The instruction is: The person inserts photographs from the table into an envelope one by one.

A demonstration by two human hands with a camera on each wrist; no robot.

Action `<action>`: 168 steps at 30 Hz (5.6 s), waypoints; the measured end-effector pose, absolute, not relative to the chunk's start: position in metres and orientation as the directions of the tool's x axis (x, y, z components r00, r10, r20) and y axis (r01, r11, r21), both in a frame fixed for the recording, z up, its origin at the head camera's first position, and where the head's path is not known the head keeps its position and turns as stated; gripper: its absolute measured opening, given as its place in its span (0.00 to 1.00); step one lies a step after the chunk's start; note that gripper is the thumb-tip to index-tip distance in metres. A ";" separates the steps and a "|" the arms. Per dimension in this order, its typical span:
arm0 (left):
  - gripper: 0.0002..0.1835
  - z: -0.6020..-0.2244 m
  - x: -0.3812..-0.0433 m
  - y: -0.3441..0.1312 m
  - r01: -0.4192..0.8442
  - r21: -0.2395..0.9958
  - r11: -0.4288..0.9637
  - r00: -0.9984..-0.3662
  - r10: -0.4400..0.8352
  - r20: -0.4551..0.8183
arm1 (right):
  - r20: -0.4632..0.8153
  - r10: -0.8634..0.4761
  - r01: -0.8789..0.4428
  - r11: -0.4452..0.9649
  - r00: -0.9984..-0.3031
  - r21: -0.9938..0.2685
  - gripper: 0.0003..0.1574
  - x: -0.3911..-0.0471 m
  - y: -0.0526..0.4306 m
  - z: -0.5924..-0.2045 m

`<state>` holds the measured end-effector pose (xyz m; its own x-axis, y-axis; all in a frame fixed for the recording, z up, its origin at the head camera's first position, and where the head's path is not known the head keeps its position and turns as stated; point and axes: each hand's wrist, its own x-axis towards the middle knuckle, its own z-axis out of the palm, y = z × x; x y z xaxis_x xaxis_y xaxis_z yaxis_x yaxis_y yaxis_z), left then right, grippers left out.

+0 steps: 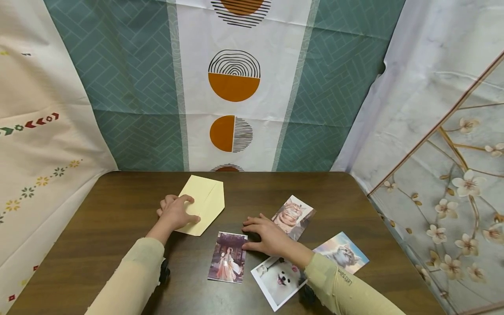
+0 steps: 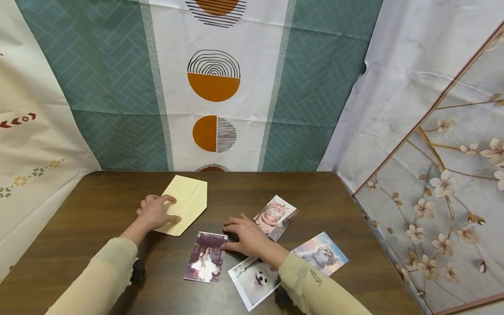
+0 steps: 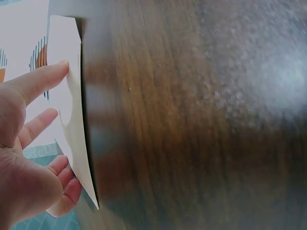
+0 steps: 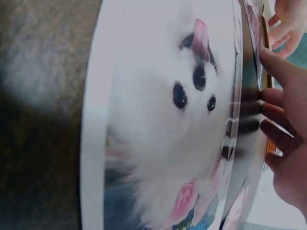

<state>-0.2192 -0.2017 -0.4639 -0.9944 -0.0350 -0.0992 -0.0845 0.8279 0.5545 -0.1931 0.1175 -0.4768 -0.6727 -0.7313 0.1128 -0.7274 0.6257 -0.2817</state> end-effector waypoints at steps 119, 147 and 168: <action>0.37 -0.462 -0.221 -0.205 -0.042 0.438 0.898 -0.999 -0.043 -0.007 | 0.223 -0.660 -0.651 0.521 -0.717 -0.552 0.14 -0.193 0.116 -0.484; 0.35 -0.463 -0.213 -0.189 0.113 0.432 0.895 -0.967 0.000 0.253 | 0.177 -0.396 -0.321 0.335 -0.901 -0.886 0.11 -0.229 0.130 -0.482; 0.35 -0.449 -0.204 -0.184 0.025 0.326 0.945 -0.996 0.053 -0.077 | 0.106 -0.350 -0.220 0.303 -0.931 -0.927 0.10 -0.236 0.132 -0.477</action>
<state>-0.2037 -0.1839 -0.4490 -0.9956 0.0527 -0.0775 0.0247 0.9451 0.3257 -0.2363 0.1324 -0.4773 -0.9309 -0.3495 0.1064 -0.2196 0.3026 -0.9275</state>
